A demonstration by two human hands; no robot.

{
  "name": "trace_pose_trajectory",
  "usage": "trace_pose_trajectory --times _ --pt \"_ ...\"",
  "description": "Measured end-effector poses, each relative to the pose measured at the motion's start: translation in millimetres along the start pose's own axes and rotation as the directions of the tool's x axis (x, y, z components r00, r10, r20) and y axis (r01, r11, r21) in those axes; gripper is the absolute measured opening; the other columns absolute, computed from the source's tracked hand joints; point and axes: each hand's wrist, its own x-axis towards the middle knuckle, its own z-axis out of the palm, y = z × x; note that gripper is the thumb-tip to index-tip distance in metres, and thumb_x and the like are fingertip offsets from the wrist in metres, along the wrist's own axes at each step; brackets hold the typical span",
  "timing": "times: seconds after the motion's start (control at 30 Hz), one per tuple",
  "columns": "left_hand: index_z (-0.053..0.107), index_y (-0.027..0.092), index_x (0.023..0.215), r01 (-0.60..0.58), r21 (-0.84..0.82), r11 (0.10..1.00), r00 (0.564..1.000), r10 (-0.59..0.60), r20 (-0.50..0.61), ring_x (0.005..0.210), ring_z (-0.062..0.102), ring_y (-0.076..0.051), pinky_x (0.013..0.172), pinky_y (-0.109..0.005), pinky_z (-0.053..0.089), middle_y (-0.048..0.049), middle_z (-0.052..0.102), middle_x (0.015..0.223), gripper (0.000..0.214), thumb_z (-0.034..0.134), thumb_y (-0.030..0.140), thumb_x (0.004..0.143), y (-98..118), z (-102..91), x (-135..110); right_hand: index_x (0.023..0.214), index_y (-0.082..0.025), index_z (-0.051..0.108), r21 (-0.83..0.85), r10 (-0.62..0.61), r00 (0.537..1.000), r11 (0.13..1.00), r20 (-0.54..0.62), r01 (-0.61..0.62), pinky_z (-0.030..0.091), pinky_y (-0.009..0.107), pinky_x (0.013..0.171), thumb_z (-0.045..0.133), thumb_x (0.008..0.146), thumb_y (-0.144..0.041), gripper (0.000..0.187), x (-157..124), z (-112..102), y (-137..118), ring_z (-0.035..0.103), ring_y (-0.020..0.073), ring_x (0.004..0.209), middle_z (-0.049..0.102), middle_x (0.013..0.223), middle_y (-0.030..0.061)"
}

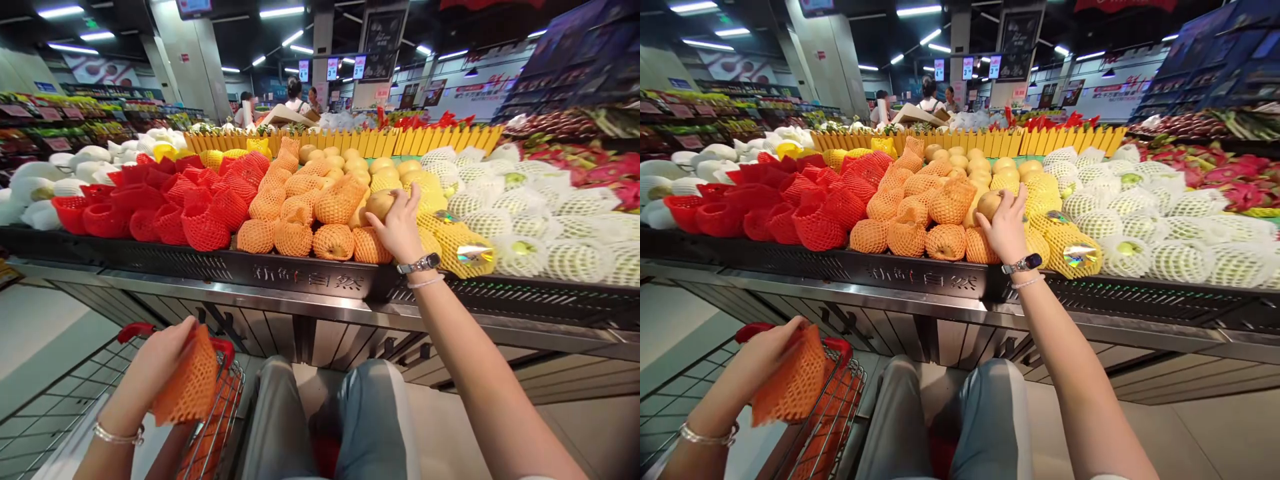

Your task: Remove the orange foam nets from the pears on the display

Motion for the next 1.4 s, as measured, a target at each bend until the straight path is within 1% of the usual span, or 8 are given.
trace_pose_trajectory --times 0.13,0.4,0.6,0.77,0.93,1.07,1.27,1.4 --pt "0.056 0.025 0.088 -0.198 -0.119 0.973 0.978 0.203 0.035 0.074 0.064 -0.023 0.066 -0.031 0.046 -0.0034 0.069 0.081 0.018 0.046 0.04 0.084 71 -9.2 9 0.143 -0.008 0.024 -0.147 0.001 0.997 0.989 0.076 0.01 0.029 0.059 0.104 0.047 0.089 -0.044 0.069 -18 -8 -7 0.028 0.0397 0.135 0.02 0.147 0.0283" --pt "0.059 0.021 0.082 -0.509 -0.402 0.761 0.857 0.404 -0.32 0.081 0.056 -0.018 0.073 -0.029 0.046 -0.0032 0.061 0.082 0.002 0.058 0.023 0.081 149 32.2 32 0.145 -0.015 0.027 -0.029 -0.032 0.999 0.999 -0.028 0.031 0.024 0.06 0.109 0.045 0.09 -0.046 0.066 -28 -30 -22 0.018 0.0364 0.142 0.015 0.154 0.019" --pt "0.059 0.019 0.081 -0.185 -0.784 0.592 0.963 0.267 -0.025 0.072 0.052 -0.014 0.067 -0.026 0.042 -0.0003 0.058 0.076 0.014 0.06 0.032 0.083 152 79.1 32 0.122 -0.024 0.06 0.584 -0.14 0.974 0.812 0.177 0.011 0.042 0.045 0.103 0.042 0.094 -0.031 0.033 -101 -47 -66 0.056 0.022 0.116 0.063 0.121 0.0078" --pt "0.061 0.018 0.085 0.204 -0.946 0.252 0.925 0.267 0.271 0.074 0.058 -0.016 0.071 -0.027 0.044 -0.0016 0.063 0.079 0.027 0.068 0.042 0.075 150 116.2 33 0.119 -0.025 0.063 0.704 -0.079 0.705 0.201 0.705 -0.681 0.049 0.039 0.095 0.057 0.087 -0.037 0.035 -180 9 -81 0.062 0.0204 0.111 0.065 0.121 0.0067" --pt "0.065 0.016 0.08 0.268 -0.938 0.219 0.924 0.217 0.315 0.074 0.059 -0.016 0.072 -0.028 0.044 -0.0032 0.065 0.079 0.031 0.07 0.045 0.07 151 129.3 34 0.097 -0.021 0.071 0.513 0.009 0.53 -0.267 0.848 -0.816 0.052 0.027 0.081 0.076 0.069 -0.037 0.033 -236 59 -94 0.066 0.0148 0.088 0.072 0.098 0.0046" --pt "0.064 0.016 0.076 0.275 -0.931 0.238 0.932 0.172 0.32 0.071 0.057 -0.015 0.069 -0.026 0.043 -0.002 0.063 0.076 0.026 0.071 0.04 0.07 147 138.9 37 0.079 -0.019 0.068 0.531 0.138 0.52 -0.367 0.843 -0.764 0.05 0.022 0.069 0.082 0.059 -0.032 0.028 -257 67 -107 0.062 0.0123 0.072 0.068 0.078 0.0006" --pt "0.057 0.02 0.073 0.448 -0.887 -0.114 0.894 0.062 0.444 0.064 0.055 -0.011 0.064 -0.023 0.043 0.0033 0.058 0.068 0.025 0.071 0.038 0.065 146 156.3 41 0.069 -0.021 0.053 0.612 0.356 0.499 -0.415 0.79 -0.673 0.05 0.024 0.068 0.072 0.071 -0.039 0.026 -267 69 -106 0.058 0.012 0.065 0.062 0.072 -0.0033" --pt "0.062 0.018 0.084 0.516 -0.851 -0.104 0.84 0.256 0.478 0.076 0.063 -0.017 0.072 -0.027 0.046 -0.0036 0.065 0.081 0.038 0.078 0.041 0.058 145 157.4 39 0.077 -0.023 0.05 0.647 0.447 0.474 -0.43 0.758 -0.63 0.051 0.028 0.069 0.069 0.071 -0.048 0.032 -270 71 -102 0.06 0.0142 0.068 0.062 0.076 -0.0033"
